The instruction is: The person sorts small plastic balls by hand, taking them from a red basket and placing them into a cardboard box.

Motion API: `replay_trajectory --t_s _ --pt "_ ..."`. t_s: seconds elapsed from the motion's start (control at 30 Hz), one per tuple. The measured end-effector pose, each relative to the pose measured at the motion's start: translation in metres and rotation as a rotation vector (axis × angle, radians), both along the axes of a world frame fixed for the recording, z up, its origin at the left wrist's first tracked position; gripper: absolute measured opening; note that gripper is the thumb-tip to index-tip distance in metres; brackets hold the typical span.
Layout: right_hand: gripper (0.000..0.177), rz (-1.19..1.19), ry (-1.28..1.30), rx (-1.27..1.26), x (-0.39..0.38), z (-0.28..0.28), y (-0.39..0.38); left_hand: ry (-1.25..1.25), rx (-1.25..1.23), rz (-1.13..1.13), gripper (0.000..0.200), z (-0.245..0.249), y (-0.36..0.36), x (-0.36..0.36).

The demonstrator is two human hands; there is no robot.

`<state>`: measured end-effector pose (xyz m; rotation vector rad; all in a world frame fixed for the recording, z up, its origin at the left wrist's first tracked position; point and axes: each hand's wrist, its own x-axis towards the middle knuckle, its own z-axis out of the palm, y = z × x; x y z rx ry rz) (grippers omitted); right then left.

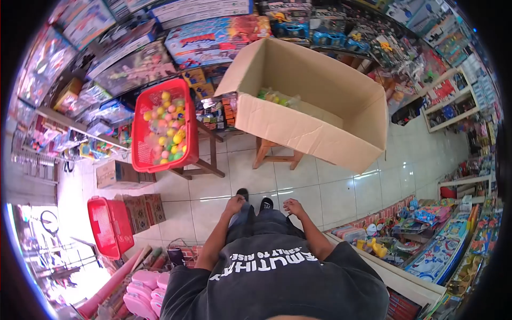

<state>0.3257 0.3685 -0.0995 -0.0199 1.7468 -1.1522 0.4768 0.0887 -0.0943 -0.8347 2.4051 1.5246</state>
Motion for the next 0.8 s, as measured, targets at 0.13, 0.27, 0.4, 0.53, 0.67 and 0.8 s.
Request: replay_trajectory --t_s 0.13,0.27,0.4,0.53,0.67,0.8 --pt "0.018 -0.033 -0.001 0.122 0.011 0.004 -0.010 -0.043 0.067 0.225 0.026 -0.010 -0.020 0.046" --pt "0.017 0.045 0.067 0.213 0.023 0.006 -0.046 -0.087 0.019 0.311 0.026 -0.020 -0.051 0.086" --pt "0.016 -0.074 0.178 0.054 0.046 0.003 -0.103 -0.026 0.169 0.272 0.026 -0.013 -0.090 0.127" --pt "0.017 0.014 0.233 -0.151 0.082 0.013 -0.179 -0.057 0.275 0.381 0.025 0.010 -0.128 0.168" --pt "0.016 0.228 0.175 -0.160 0.110 0.031 -0.247 -0.092 0.252 0.425 0.025 0.008 -0.169 0.199" --pt "0.019 0.402 0.176 -0.197 0.123 0.045 -0.302 0.030 0.206 0.488 0.024 0.018 -0.194 0.220"
